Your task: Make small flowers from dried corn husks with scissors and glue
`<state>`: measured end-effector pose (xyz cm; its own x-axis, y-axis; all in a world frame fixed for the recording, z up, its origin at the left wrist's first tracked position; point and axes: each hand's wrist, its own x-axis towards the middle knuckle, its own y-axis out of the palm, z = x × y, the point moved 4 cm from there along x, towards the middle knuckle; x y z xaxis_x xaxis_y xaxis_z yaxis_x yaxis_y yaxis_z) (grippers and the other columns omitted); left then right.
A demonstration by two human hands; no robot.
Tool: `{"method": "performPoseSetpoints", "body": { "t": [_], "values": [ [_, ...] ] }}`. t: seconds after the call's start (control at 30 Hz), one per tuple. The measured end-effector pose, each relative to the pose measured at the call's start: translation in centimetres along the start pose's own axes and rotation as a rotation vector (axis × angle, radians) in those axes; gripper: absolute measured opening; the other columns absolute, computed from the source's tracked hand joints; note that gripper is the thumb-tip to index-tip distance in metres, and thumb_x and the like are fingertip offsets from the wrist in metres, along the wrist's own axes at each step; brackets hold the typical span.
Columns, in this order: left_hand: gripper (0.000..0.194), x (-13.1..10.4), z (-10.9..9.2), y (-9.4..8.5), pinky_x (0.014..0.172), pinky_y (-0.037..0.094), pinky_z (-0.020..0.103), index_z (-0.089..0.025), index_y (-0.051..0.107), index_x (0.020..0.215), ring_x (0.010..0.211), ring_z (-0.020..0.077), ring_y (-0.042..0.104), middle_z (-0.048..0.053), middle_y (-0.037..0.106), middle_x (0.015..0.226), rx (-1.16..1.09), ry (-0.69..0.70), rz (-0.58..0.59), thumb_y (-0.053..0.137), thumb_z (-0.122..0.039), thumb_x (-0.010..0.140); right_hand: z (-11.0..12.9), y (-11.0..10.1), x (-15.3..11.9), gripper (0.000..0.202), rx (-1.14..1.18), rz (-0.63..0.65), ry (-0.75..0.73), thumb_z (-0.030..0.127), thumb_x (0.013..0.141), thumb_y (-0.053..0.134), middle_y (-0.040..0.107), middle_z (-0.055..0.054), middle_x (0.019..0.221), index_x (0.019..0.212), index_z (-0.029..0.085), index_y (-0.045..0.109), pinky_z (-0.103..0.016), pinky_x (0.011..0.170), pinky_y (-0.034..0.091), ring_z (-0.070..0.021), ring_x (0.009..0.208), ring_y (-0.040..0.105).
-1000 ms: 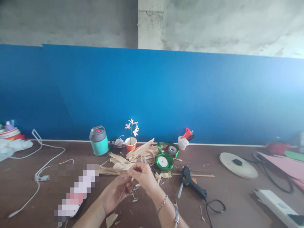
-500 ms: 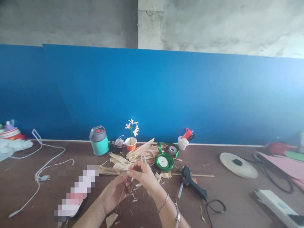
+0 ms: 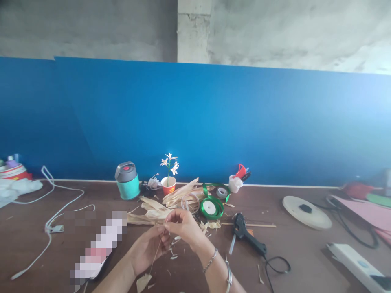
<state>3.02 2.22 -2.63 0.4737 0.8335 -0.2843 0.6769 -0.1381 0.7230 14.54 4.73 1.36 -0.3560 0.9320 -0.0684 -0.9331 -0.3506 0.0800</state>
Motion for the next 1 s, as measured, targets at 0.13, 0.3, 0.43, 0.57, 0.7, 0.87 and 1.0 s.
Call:
{"method": "performPoseSetpoints", "body": {
  "t": [0.13,0.3,0.43,0.57,0.7,0.87,1.0],
  "values": [
    [0.026,-0.1,-0.2,0.3,0.058,0.037,0.023,-0.013,0.061,0.066,0.053,0.009,0.048,-0.003,0.054,0.054,0.021,0.009,-0.005,0.08,-0.03,0.059,-0.1,-0.1,0.0,0.031,-0.028,-0.012,0.003,0.041,0.062,0.075,0.062,0.001,0.061,0.072,0.017,0.058,-0.026,0.058,0.044,-0.0144,0.06,0.059],
    [0.027,-0.1,-0.3,0.4,0.058,0.036,0.023,-0.013,0.062,0.066,0.053,0.0088,0.048,-0.003,0.055,0.054,0.021,0.015,-0.004,0.081,-0.03,0.058,-0.2,-0.2,0.1,0.03,-0.034,-0.017,0.003,0.04,0.062,0.075,0.061,0.001,0.06,0.071,0.017,0.058,-0.026,0.057,0.044,-0.0143,0.059,0.059],
    [0.026,-0.1,-0.3,0.3,0.059,0.037,0.023,-0.013,0.063,0.066,0.054,0.0091,0.05,-0.003,0.056,0.055,0.025,0.016,-0.013,0.081,-0.03,0.058,-0.2,-0.1,0.1,0.028,-0.035,-0.016,-0.003,0.039,0.062,0.074,0.062,0.001,0.06,0.07,0.017,0.058,-0.026,0.057,0.045,-0.0144,0.058,0.059],
    [0.026,-0.1,-0.3,0.3,0.057,0.037,0.023,-0.013,0.064,0.065,0.053,0.0087,0.05,-0.002,0.057,0.054,0.016,0.018,-0.018,0.082,-0.03,0.057,-0.2,-0.1,0.1,0.027,-0.029,-0.019,0.004,0.036,0.061,0.074,0.062,0.001,0.059,0.069,0.017,0.057,-0.025,0.055,0.045,-0.0139,0.056,0.06],
    [0.024,0.1,-0.2,0.1,0.055,0.037,0.022,-0.012,0.066,0.068,0.053,0.0089,0.052,-0.001,0.06,0.055,0.004,0.044,-0.013,0.082,-0.027,0.059,0.2,0.3,0.0,0.024,0.032,0.008,0.008,0.033,0.062,0.072,0.063,0.001,0.057,0.068,0.017,0.056,-0.026,0.051,0.047,-0.0144,0.05,0.06],
    [0.023,0.1,-0.1,0.0,0.056,0.039,0.02,-0.012,0.066,0.071,0.055,0.0096,0.055,0.002,0.064,0.058,-0.005,0.029,-0.02,0.081,-0.026,0.06,0.8,0.6,-0.3,0.023,0.055,0.019,0.005,0.032,0.063,0.071,0.064,0.002,0.056,0.069,0.016,0.055,-0.026,0.049,0.047,-0.0134,0.046,0.06],
    [0.024,0.0,-0.2,0.1,0.054,0.036,0.02,-0.012,0.064,0.07,0.052,0.0084,0.052,-0.001,0.06,0.054,0.002,0.032,-0.022,0.08,-0.027,0.061,0.5,0.5,-0.2,0.025,0.028,0.019,0.024,0.035,0.063,0.071,0.063,0.002,0.058,0.071,0.017,0.055,-0.027,0.051,0.047,-0.015,0.05,0.062]
  ]
}}
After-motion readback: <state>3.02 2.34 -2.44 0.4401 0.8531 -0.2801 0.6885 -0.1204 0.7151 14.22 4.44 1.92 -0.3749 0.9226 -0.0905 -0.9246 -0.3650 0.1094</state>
